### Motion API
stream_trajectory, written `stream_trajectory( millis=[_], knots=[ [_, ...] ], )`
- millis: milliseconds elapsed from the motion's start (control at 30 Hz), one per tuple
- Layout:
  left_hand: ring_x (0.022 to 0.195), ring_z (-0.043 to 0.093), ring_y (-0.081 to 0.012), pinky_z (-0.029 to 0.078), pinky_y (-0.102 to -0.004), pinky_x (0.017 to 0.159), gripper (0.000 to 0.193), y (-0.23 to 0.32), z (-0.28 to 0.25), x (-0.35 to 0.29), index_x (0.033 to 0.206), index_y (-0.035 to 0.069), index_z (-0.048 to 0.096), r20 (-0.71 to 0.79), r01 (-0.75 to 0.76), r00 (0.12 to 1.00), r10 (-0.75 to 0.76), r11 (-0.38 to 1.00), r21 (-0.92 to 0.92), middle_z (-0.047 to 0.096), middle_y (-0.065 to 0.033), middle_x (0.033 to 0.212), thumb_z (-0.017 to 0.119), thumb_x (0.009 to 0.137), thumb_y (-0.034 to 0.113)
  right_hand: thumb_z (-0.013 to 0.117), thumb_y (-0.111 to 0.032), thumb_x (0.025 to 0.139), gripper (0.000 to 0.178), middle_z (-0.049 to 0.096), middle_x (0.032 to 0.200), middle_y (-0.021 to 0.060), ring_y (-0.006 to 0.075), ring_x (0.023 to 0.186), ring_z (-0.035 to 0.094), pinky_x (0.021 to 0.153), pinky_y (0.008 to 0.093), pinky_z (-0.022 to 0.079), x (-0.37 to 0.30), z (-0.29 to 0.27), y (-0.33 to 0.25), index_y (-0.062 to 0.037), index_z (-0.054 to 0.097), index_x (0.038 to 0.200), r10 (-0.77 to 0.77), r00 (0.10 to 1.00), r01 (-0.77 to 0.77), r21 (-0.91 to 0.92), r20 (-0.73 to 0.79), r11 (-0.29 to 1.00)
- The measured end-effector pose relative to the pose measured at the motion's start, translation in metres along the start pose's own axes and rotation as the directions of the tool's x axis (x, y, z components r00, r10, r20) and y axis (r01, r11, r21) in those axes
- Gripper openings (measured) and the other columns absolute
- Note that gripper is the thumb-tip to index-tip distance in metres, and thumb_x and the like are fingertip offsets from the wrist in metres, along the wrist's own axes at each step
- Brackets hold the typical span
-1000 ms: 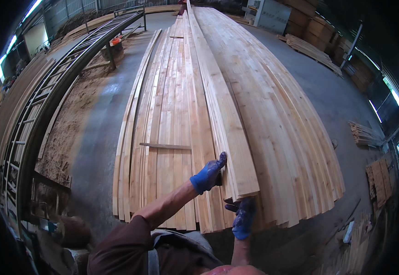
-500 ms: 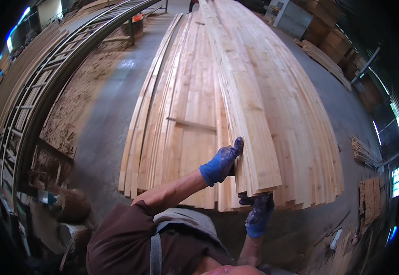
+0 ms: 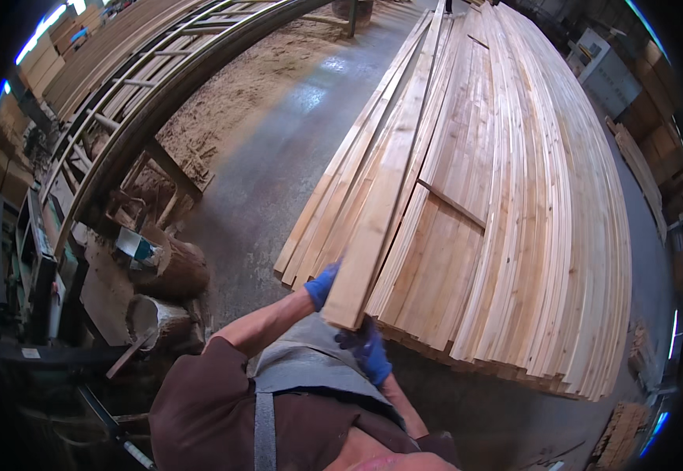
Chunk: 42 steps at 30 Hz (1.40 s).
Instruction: The person picks up wooden planks from a stack and places them onto a metal rack. They then use a paint roller to apply white paint to the planks. Later, the person uses a brush to apply a substance from an orange bucket onto the wood.
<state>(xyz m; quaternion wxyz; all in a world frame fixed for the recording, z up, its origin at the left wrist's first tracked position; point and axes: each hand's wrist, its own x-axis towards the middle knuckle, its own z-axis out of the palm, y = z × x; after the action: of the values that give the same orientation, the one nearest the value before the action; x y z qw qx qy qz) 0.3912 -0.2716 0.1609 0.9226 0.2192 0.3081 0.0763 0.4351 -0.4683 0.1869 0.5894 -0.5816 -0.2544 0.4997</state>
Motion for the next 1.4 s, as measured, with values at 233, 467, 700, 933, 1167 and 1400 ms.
stream_trajectory(
  millis=[233,467,700,933,1167,1400],
  knots=[
    [0.081,0.067,-0.0133,0.056,-0.0307,0.071,0.045,0.056,-0.175,-0.038,0.125,0.009,0.060,-0.204,-0.090,0.968,0.143,0.965,0.247,0.070,-0.0056,0.101,0.049,0.098,0.044,0.073,-0.022,0.084,0.062,0.057,0.126,0.0157,0.0248,0.110,0.058,0.091,0.0377,0.050,0.090,0.117,0.053,-0.0008,0.045,0.134,0.147,0.876,-0.009,-0.289,0.459,0.957],
    [0.091,0.064,-0.0109,0.053,-0.0300,0.081,0.053,0.177,-0.369,-0.115,0.123,0.009,0.064,-0.247,-0.055,0.964,0.100,0.982,0.183,0.069,-0.0062,0.104,0.044,0.099,0.052,0.062,-0.025,0.093,0.051,0.062,0.121,0.0152,0.0226,0.110,0.058,0.095,0.0349,0.046,0.255,0.264,0.103,-0.0006,0.048,0.135,0.308,0.510,0.111,-0.416,0.803,0.902],
    [0.092,0.061,-0.0119,0.051,-0.0310,0.083,0.061,0.217,-0.480,-0.212,0.115,0.006,0.068,-0.516,0.074,0.850,0.105,0.946,0.315,0.069,-0.0068,0.101,0.046,0.095,0.059,0.053,-0.052,0.093,0.062,0.062,0.120,0.0185,0.0336,0.100,0.065,0.086,0.0436,0.054,0.464,0.273,0.052,-0.0053,0.046,0.134,0.668,0.671,-0.718,0.057,0.321,0.694],
    [0.093,0.061,-0.0136,0.050,-0.0315,0.084,0.057,0.267,-0.527,-0.260,0.114,0.002,0.067,-0.653,0.239,0.757,-0.034,0.944,0.228,0.069,-0.0080,0.103,0.046,0.098,0.052,0.052,-0.075,0.081,0.089,0.054,0.132,0.0141,0.0319,0.114,0.057,0.097,0.0510,0.046,0.717,0.335,0.028,-0.0102,0.039,0.141,0.523,0.832,-0.544,0.455,0.185,0.705],
    [0.093,0.061,-0.0131,0.050,-0.0308,0.084,0.053,0.390,-0.546,-0.289,0.114,0.001,0.066,-0.735,0.341,0.670,-0.107,0.923,0.178,0.068,-0.0077,0.104,0.048,0.098,0.048,0.038,-0.064,0.094,0.067,0.056,0.128,0.0093,0.0290,0.118,0.054,0.103,0.0459,0.043,0.861,0.426,0.040,-0.0149,0.042,0.139,0.050,0.875,-0.372,0.603,0.481,0.706],
    [0.094,0.060,-0.0126,0.049,-0.0301,0.085,0.049,0.655,-0.578,-0.108,0.115,0.000,0.065,-0.545,0.130,0.808,0.224,0.835,0.535,0.068,-0.0073,0.104,0.050,0.098,0.043,0.059,-0.041,0.092,0.060,0.049,0.140,0.0049,0.0283,0.129,0.047,0.104,0.0513,0.043,0.867,0.536,0.021,-0.0180,0.039,0.144,0.054,0.735,-0.616,0.633,0.675,0.469]
  ],
)
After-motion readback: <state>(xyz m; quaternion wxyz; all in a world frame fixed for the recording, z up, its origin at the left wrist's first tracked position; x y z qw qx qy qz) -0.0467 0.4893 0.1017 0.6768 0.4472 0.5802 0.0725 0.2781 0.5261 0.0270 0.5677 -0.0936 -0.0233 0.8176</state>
